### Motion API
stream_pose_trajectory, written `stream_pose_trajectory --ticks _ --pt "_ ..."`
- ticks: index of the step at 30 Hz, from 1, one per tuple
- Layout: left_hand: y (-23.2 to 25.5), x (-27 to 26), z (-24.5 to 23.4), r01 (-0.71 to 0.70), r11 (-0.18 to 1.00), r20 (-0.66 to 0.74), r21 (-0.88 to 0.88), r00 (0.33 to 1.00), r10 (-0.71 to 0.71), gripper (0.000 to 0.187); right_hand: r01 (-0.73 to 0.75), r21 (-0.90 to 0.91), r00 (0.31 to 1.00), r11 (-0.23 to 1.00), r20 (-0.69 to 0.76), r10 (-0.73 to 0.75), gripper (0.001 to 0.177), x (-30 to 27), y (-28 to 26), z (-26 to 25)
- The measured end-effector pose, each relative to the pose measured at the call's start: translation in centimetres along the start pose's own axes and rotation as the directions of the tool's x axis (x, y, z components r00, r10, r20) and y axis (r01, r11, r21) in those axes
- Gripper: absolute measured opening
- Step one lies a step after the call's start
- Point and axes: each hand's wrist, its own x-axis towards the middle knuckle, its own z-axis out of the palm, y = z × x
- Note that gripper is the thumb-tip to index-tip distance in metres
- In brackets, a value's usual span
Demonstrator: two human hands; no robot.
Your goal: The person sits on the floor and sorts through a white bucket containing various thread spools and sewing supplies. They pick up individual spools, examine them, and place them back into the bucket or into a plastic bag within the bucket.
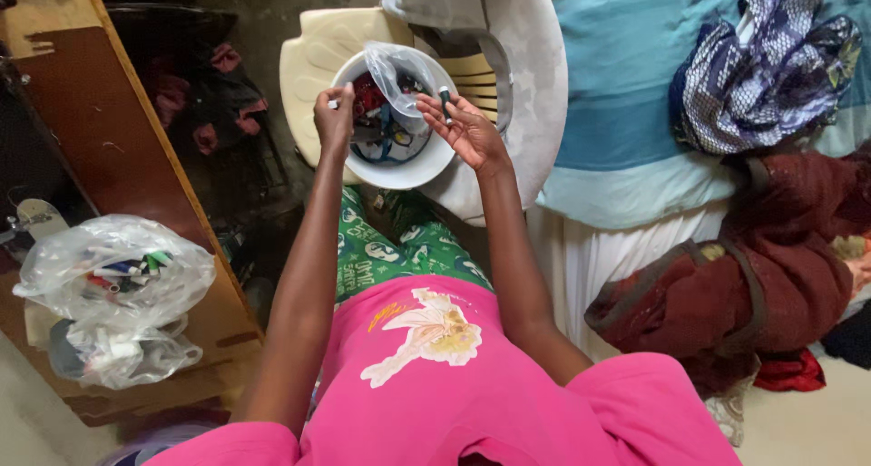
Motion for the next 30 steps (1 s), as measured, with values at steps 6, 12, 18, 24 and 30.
stream_pose_trajectory --ticks 6,12,18,24,30 --pt "3.8 -0.3 2.4 0.064 0.989 0.104 -0.13 0.993 -0.05 0.035 0.049 -0.68 0.971 0.731 -0.14 -0.195 0.055 7.9 3.1 -3.9" --pt "5.0 -1.8 1.6 0.442 0.603 0.558 -0.664 0.83 0.006 0.041 -0.289 -0.926 0.902 -0.241 -0.18 -0.392 0.033 12.3 4.8 -2.5" --pt "7.6 -4.0 0.3 0.52 0.475 0.649 -0.71 0.745 0.154 0.054 0.097 -0.983 0.842 0.153 -0.001 -0.539 0.024 5.4 6.1 2.7" --pt "7.9 -6.9 1.1 0.215 0.832 0.65 -0.512 0.73 0.211 0.066 0.223 -0.925 0.866 0.309 0.042 -0.499 0.027 2.6 10.3 3.8" --pt "4.4 -3.4 1.7 0.189 0.979 0.098 -0.077 0.979 -0.181 0.058 0.012 -0.961 0.759 0.278 -0.172 -0.629 0.03 3.4 6.7 1.1"
